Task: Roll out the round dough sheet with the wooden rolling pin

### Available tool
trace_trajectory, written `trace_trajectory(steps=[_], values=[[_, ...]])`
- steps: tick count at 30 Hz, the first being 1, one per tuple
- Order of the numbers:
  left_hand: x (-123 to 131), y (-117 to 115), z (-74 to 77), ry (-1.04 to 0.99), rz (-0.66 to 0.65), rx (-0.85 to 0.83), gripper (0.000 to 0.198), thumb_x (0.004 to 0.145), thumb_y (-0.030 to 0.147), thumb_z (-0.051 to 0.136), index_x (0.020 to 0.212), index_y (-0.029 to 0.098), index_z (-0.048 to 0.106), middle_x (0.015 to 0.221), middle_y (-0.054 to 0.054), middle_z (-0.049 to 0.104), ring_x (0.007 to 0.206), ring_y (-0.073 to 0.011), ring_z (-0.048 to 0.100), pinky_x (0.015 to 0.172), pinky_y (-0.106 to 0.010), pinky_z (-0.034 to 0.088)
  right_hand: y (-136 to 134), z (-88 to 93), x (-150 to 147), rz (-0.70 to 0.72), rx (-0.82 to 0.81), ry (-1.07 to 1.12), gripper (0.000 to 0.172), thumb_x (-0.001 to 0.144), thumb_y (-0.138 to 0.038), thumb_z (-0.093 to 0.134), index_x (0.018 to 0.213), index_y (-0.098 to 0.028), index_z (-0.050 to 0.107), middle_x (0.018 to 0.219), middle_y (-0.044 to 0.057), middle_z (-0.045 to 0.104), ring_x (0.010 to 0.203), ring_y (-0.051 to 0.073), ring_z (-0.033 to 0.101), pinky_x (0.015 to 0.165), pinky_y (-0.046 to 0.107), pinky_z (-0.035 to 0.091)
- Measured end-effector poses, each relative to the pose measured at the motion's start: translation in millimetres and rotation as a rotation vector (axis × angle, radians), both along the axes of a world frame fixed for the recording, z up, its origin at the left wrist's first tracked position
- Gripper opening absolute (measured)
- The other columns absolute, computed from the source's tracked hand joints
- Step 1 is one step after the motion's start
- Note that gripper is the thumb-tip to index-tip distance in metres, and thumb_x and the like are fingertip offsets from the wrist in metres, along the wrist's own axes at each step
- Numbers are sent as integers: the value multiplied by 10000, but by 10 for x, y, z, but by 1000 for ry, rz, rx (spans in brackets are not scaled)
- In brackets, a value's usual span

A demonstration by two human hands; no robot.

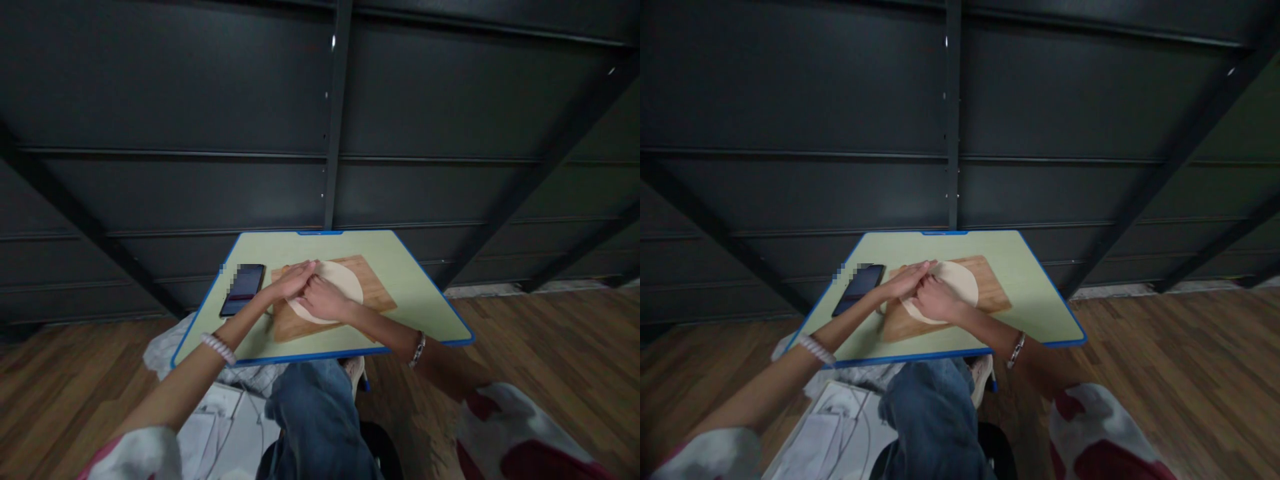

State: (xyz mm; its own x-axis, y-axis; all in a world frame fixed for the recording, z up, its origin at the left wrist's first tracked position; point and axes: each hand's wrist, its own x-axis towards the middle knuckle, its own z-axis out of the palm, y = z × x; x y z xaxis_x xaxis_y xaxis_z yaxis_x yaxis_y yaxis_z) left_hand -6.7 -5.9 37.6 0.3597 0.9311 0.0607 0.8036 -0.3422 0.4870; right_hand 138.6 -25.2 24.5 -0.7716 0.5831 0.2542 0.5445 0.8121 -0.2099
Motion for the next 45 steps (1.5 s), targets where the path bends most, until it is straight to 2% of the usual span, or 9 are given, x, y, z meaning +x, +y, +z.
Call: trace_trajectory(steps=[7,15,17,21,26,31,35,38,45], values=[[379,355,-70,227,40,70,586,934,480,121,1392,202,357,1480,-45,300,1388,-195,177,1116,-400,154,103,-31,489,-323,108,-65,616,900,-414,438,1366,-18,360,1374,230,423,1286,307,368,1060,458,279],[680,858,-58,231,32,65,591,940,466,80,1396,190,334,1503,-50,244,1391,-191,166,1111,-442,161,162,-112,877,-371,198,-54,531,929,-355,357,1359,-46,391,1356,209,455,1292,279,372,1068,436,286],[753,986,-56,231,40,124,580,950,420,63,1360,166,385,1475,-69,316,1376,-186,219,1101,-424,195,266,-107,939,-371,185,-28,506,937,-362,331,1341,-71,421,1336,187,486,1284,266,386,1068,434,294],[930,1173,-24,297,30,277,585,958,358,79,1133,131,589,1230,-125,587,1192,-209,492,1025,-364,312,477,-121,1027,-451,162,-20,485,948,-386,300,1304,-105,471,1347,157,484,1294,259,375,1043,426,332],[1053,1261,-1,351,17,242,503,932,355,223,947,126,671,1027,-147,672,1040,-241,591,973,-369,351,609,-177,1059,-508,135,-61,534,957,-429,252,1306,-89,472,1363,165,464,1293,263,378,1043,428,320],[965,1246,-86,359,60,136,427,893,350,304,1100,124,602,1158,-160,621,1110,-257,553,963,-403,371,537,-149,1012,-470,117,-35,558,940,-473,296,1342,-111,434,1388,148,440,1325,271,323,1061,449,289],[815,1112,-143,364,98,50,534,896,425,285,1336,144,396,1430,-150,375,1313,-260,351,1041,-472,290,383,-91,960,-363,155,-10,574,939,-459,308,1358,-79,402,1389,165,432,1331,253,313,1097,426,241],[694,883,-135,350,146,47,556,911,396,244,1403,141,291,1495,-128,244,1373,-227,228,1090,-469,209,222,-69,899,-299,138,6,570,943,-428,302,1383,-71,360,1403,164,413,1332,235,314,1097,408,259],[438,200,-127,435,164,175,478,940,311,226,1289,105,478,1386,-131,445,1296,-225,382,1071,-409,265,-208,-50,774,-176,146,4,574,926,-372,345,1400,-49,323,1459,171,314,1359,236,252,1113,407,243]])
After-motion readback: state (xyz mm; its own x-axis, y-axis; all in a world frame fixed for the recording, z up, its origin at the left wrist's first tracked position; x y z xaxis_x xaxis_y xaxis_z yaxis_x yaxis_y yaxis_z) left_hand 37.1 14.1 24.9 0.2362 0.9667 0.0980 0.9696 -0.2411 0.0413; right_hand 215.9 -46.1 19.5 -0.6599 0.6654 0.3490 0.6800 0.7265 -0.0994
